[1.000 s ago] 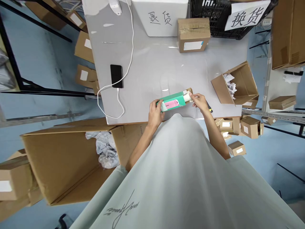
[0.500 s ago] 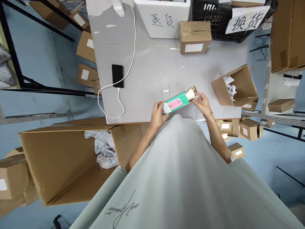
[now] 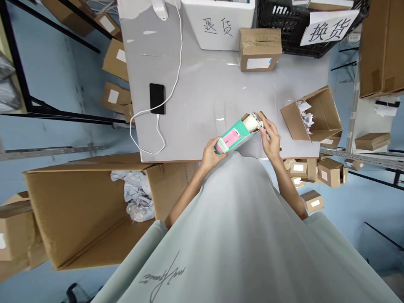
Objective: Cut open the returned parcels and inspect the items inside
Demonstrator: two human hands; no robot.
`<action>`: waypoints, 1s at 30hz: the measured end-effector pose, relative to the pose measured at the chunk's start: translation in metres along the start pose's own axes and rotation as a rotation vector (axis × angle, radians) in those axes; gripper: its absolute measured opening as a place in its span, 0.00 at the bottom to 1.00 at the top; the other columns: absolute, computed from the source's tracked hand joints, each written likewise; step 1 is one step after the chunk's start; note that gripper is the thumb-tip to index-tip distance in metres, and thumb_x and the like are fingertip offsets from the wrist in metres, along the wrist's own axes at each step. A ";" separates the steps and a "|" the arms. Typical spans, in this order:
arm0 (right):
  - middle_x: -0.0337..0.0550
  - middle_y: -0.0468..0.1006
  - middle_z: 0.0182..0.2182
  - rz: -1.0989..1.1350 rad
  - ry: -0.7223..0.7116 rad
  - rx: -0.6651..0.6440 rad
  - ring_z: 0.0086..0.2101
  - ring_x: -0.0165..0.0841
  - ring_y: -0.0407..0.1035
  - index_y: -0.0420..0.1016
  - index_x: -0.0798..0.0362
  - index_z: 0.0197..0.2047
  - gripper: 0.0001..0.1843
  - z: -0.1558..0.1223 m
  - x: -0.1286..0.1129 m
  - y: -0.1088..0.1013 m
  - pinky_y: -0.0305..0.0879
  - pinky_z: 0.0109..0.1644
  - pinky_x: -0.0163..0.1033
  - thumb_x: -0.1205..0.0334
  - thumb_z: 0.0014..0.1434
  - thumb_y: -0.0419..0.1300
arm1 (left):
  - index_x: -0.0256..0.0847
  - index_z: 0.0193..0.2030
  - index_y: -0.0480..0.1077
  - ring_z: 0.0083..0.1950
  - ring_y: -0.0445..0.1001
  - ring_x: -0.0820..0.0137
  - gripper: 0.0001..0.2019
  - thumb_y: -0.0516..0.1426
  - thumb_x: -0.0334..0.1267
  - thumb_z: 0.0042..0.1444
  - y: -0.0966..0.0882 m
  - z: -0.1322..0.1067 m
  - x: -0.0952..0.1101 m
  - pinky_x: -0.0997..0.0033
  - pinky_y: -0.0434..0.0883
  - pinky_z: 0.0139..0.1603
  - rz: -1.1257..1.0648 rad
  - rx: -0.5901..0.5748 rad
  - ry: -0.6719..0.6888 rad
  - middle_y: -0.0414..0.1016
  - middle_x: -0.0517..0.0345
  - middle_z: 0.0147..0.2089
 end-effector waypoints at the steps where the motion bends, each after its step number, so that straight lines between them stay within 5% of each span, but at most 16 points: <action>1: 0.51 0.81 0.69 0.026 0.005 0.016 0.73 0.48 0.72 0.87 0.40 0.67 0.32 0.001 -0.002 -0.002 0.76 0.76 0.55 0.28 0.73 0.64 | 0.45 0.73 0.75 0.67 0.80 0.52 0.40 0.75 0.39 0.51 0.000 -0.001 0.001 0.60 0.85 0.55 -0.008 -0.008 -0.005 0.78 0.47 0.67; 6: 0.49 0.83 0.63 0.224 0.159 0.025 0.50 0.41 0.84 0.92 0.41 0.56 0.31 0.005 0.004 -0.006 0.86 0.54 0.47 0.28 0.61 0.76 | 0.46 0.73 0.74 0.68 0.80 0.53 0.39 0.74 0.38 0.53 -0.005 -0.007 0.008 0.61 0.86 0.54 -0.016 0.001 0.019 0.77 0.47 0.69; 11: 0.45 0.83 0.57 0.265 0.202 -0.061 0.34 0.31 0.78 0.93 0.42 0.50 0.30 0.007 0.003 -0.004 0.81 0.38 0.42 0.29 0.56 0.79 | 0.46 0.73 0.74 0.70 0.78 0.52 0.39 0.75 0.40 0.54 -0.009 -0.012 0.007 0.58 0.87 0.58 -0.018 0.013 0.024 0.76 0.47 0.69; 17: 0.39 0.82 0.38 0.234 0.238 0.001 0.34 0.34 0.75 0.87 0.45 0.44 0.29 0.005 0.004 -0.005 0.82 0.43 0.43 0.31 0.53 0.80 | 0.47 0.73 0.76 0.69 0.79 0.54 0.40 0.75 0.39 0.52 -0.008 -0.017 0.008 0.59 0.86 0.58 -0.066 0.002 0.019 0.77 0.48 0.69; 24: 0.40 0.84 0.36 0.193 0.213 -0.030 0.37 0.36 0.76 0.85 0.46 0.38 0.27 -0.003 -0.009 0.005 0.80 0.46 0.43 0.32 0.53 0.81 | 0.46 0.73 0.76 0.70 0.79 0.52 0.41 0.75 0.40 0.50 0.001 -0.019 -0.002 0.56 0.84 0.63 -0.129 -0.033 0.010 0.78 0.47 0.68; 30: 0.40 0.83 0.34 0.102 0.153 -0.238 0.37 0.38 0.76 0.86 0.46 0.34 0.29 -0.010 -0.019 0.019 0.80 0.47 0.44 0.27 0.59 0.78 | 0.44 0.74 0.75 0.73 0.79 0.50 0.43 0.76 0.48 0.52 0.006 -0.025 -0.011 0.50 0.79 0.74 -0.173 -0.092 0.002 0.79 0.45 0.72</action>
Point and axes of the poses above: each hand's wrist, its own z-axis towards the middle knuckle, its own y-axis out of the palm, x = y × z, the point moved 9 cm from there along z, towards the middle knuckle
